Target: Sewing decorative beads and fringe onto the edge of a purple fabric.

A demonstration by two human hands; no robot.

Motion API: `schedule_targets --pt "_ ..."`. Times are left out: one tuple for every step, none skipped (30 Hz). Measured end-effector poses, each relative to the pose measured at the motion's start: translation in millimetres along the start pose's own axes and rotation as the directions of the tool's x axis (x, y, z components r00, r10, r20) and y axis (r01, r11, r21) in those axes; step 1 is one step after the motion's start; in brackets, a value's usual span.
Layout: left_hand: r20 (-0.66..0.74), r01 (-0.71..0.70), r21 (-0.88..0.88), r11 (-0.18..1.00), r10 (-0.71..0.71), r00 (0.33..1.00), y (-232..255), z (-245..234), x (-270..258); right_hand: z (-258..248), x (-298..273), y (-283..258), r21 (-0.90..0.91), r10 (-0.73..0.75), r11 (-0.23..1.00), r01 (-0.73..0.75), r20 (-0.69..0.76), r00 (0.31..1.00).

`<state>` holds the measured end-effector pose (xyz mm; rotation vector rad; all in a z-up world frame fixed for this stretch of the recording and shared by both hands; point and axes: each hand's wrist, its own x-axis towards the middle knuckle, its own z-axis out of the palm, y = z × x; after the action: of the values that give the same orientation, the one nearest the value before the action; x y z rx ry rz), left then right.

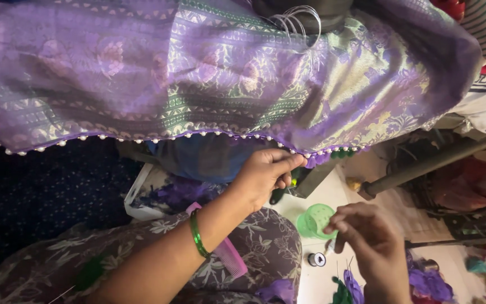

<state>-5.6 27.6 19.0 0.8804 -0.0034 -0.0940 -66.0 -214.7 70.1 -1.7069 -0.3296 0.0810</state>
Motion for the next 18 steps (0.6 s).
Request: schedule_targets --pt "-0.007 -0.014 0.06 0.998 0.015 1.0 2.1 1.1 -1.1 -1.6 1.5 -2.6 -0.006 -0.009 1.0 0.008 -0.015 1.0" --pt "-0.013 -0.028 0.119 0.992 0.03 0.999 4.5 2.2 -2.5 -3.0 3.0 -5.5 -0.012 -0.017 1.0 0.017 -0.031 0.999" --pt "-0.014 -0.032 0.118 0.993 0.034 0.999 5.3 0.9 -1.7 -7.0 5.1 -6.1 -0.014 -0.02 1.0 0.02 -0.027 0.999" --pt "-0.004 -0.031 0.124 0.992 0.032 0.999 6.2 -0.5 -1.2 -10.8 7.1 -6.9 -0.101 -0.041 0.994 0.04 -0.004 0.999" --pt "0.003 -0.033 0.132 0.991 0.033 0.999 8.2 -2.7 -0.4 -14.1 10.6 -7.5 -0.186 -0.062 0.98 0.066 0.025 0.998" --pt "-0.001 -0.041 0.132 0.99 0.041 0.999 11.3 -2.6 -0.7 -10.8 12.1 -12.9 -0.186 -0.067 0.98 0.072 0.032 0.997" --pt "0.002 -0.045 0.132 0.99 0.046 0.999 12.9 -2.3 -1.9 -7.8 12.0 -18.3 -0.178 -0.071 0.981 0.081 0.063 0.995" --pt "0.005 -0.05 0.133 0.99 0.05 0.999 14.4 -2.0 -2.9 -5.0 12.0 -23.4 -0.17 -0.075 0.981 0.091 0.094 0.993" --pt "0.003 -0.051 0.131 0.99 0.051 0.999 14.3 -3.4 -2.9 -4.0 15.6 -25.3 -0.172 -0.075 0.981 0.091 0.096 0.993" --pt "0.0 -0.048 0.165 0.985 0.048 0.999 14.2 -4.5 -2.7 -3.4 19.4 -27.3 -0.227 -0.112 0.965 0.136 0.112 0.987" --pt "-0.001 -0.044 0.199 0.979 0.045 0.999 14.3 -5.2 -1.9 -2.9 23.2 -29.3 -0.28 -0.15 0.943 0.181 0.129 0.98" --pt "0.0 -0.045 0.198 0.979 0.046 0.999 14.8 -5.4 -0.6 4.4 25.9 -38.7 -0.281 -0.15 0.942 0.181 0.129 0.98" --pt "-0.006 -0.052 0.234 0.971 0.055 0.998 15.3 -5.7 0.5 11.9 28.4 -47.8 -0.436 -0.229 0.851 0.292 0.192 0.954" --pt "-0.012 -0.059 0.269 0.961 0.065 0.998 15.9 -5.9 1.4 19.3 30.8 -57.0 -0.568 -0.291 0.722 0.394 0.268 0.919" --pt "-0.011 -0.062 0.269 0.961 0.067 0.998 18.1 -4.9 0.6 23.7 35.5 -65.5 -0.569 -0.293 0.721 0.397 0.268 0.918" --pt "-0.003 -0.072 0.288 0.955 0.076 0.997 20.2 -3.8 -0.3 28.0 40.0 -74.0 -0.631 -0.35 0.598 0.494 0.348 0.87" --pt "0.006 -0.082 0.306 0.949 0.084 0.996 21.6 -2.2 -1.3 31.9 43.9 -82.4 -0.674 -0.39 0.46 0.577 0.431 0.814" --pt "0.007 -0.083 0.305 0.949 0.085 0.996 25.5 0.1 -4.0 33.3 49.6 -85.9 -0.675 -0.391 0.458 0.578 0.431 0.813"
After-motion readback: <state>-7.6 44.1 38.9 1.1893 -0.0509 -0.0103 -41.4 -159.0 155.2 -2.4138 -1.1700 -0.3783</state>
